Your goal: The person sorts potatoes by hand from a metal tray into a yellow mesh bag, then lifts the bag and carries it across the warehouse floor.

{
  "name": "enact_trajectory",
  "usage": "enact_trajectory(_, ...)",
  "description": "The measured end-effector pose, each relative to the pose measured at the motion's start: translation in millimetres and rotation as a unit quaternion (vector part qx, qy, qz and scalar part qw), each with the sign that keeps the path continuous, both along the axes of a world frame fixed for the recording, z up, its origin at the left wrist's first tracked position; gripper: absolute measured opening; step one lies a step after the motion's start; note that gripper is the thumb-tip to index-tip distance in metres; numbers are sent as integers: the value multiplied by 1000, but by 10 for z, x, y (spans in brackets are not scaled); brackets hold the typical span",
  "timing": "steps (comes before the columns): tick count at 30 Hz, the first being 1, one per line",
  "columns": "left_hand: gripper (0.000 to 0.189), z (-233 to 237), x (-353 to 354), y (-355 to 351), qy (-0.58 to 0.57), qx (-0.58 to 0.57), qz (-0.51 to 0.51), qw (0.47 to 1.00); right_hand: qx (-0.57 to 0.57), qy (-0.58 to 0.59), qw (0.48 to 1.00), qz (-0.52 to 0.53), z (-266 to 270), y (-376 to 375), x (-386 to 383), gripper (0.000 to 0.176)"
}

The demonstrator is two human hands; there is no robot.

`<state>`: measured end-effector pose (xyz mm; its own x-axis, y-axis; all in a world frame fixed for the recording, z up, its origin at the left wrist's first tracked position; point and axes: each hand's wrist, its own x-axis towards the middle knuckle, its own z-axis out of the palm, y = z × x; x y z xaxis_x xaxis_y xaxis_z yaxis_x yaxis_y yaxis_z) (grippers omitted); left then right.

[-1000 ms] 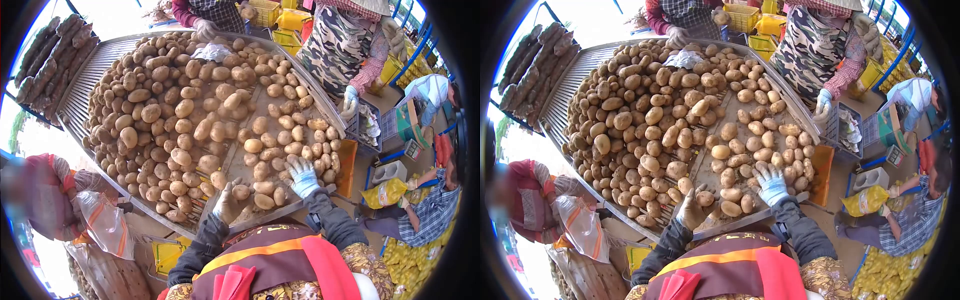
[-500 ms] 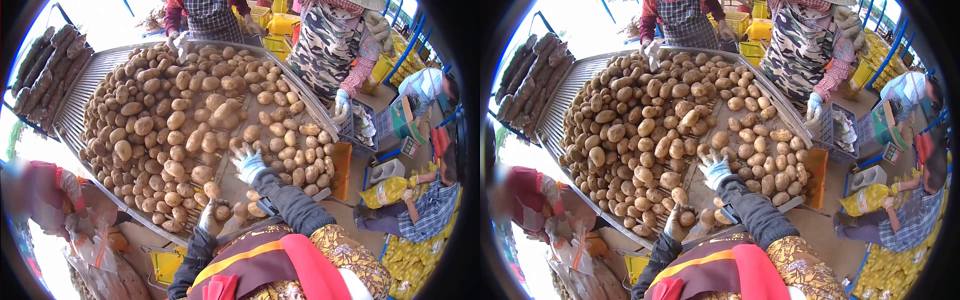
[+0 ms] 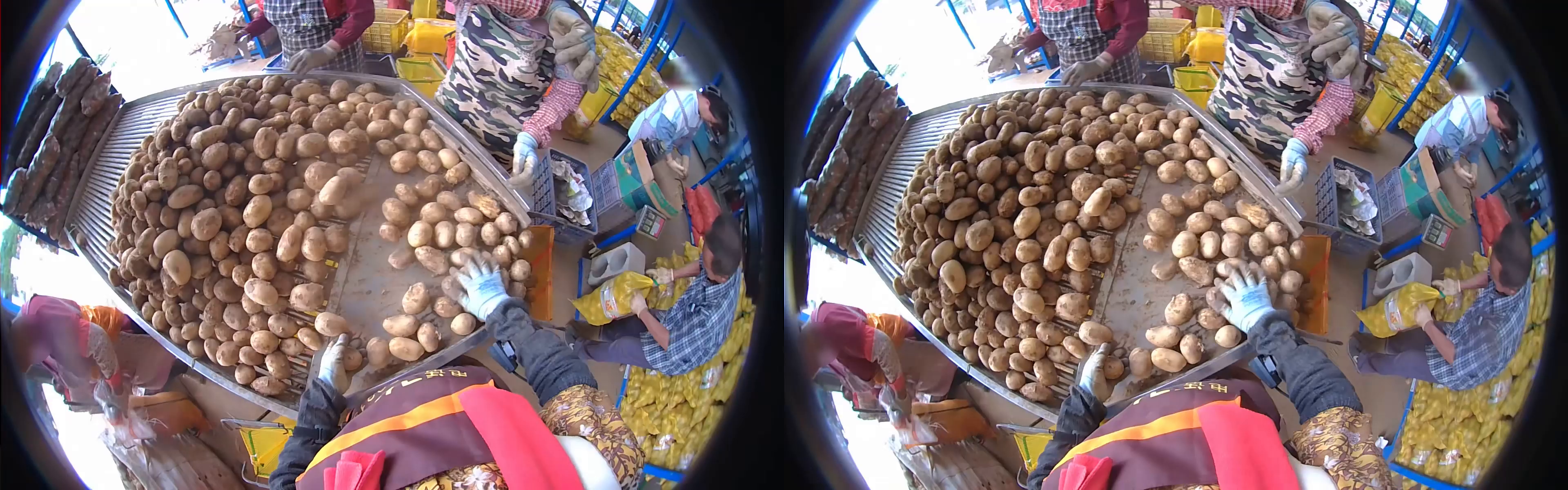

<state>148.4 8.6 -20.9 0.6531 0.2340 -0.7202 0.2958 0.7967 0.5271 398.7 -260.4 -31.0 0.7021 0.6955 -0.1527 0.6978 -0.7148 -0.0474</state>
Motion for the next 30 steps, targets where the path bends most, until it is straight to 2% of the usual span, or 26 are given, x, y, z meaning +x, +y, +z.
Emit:
enact_trajectory(1,34,-2,32,-21,-2,-3,-11,1000,29,-21,999,16,-25,-119,-113,63)
enact_trajectory(2,34,-6,56,-36,13,4,-9,1000,46,12,999,7,-66,-254,-169,65)
enact_trajectory(3,33,-5,86,-48,28,13,-6,1000,82,-19,996,32,-6,-358,-193,59)
enact_trajectory(5,33,-47,130,-60,23,10,-19,1000,86,-61,994,13,-15,-529,-213,51)
enact_trajectory(6,33,-119,146,-64,27,18,-20,999,205,-80,975,-35,-79,-557,-202,41)
enact_trajectory(7,33,-177,155,-72,31,27,-22,999,204,-80,975,-40,-109,-639,-189,41)
enact_trajectory(9,32,-241,174,-91,28,30,-26,999,273,-85,948,-140,-128,-799,-93,36)
enact_trajectory(11,31,-254,202,-129,25,35,-25,999,329,-74,914,-225,-272,-933,96,31)
enact_trajectory(13,31,-264,217,-174,40,44,-10,998,404,-43,862,-304,-479,-956,402,32)
enact_trajectory(15,30,-368,235,-176,48,36,-15,998,389,-9,843,-371,-546,-853,719,34)
enact_trajectory(16,30,-392,232,-169,58,23,-21,998,353,-41,862,-361,-697,-820,888,39)
enact_trajectory(17,30,-359,218,-185,57,27,-12,998,349,0,860,-372,-801,-747,1015,43)
enact_trajectory(19,28,-283,185,-242,25,53,4,998,292,54,876,-379,-758,-591,1141,41)
enact_trajectory(20,27,-285,128,-254,-33,149,-42,987,294,57,878,-374,-757,-543,1161,41)
enact_trajectory(21,27,-288,71,-267,-86,247,-73,962,298,119,875,-362,-819,-554,1205,40)
enact_trajectory(22,29,-202,82,-262,-63,92,-29,993,299,180,870,-349,-843,-561,1231,39)
enact_trajectory(23,32,-136,94,-265,-39,-68,17,997,356,201,837,-365,-882,-581,1197,38)
enact_trajectory(24,43,-105,112,-269,-32,-79,1,996,380,120,837,-376,-669,-482,1040,36)
enact_trajectory(25,43,-38,155,-285,-34,-81,10,996,401,39,832,-382,-358,-283,821,33)
enact_trajectory(27,56,146,207,-367,-120,-129,-53,983,487,239,787,-293,-199,7,384,29)
enact_trajectory(29,58,273,249,-450,-149,-150,-68,975,497,439,732,-154,274,367,-187,27)
enact_trajectory(30,61,339,274,-487,-161,-186,-62,967,472,373,797,-55,383,489,-352,29)
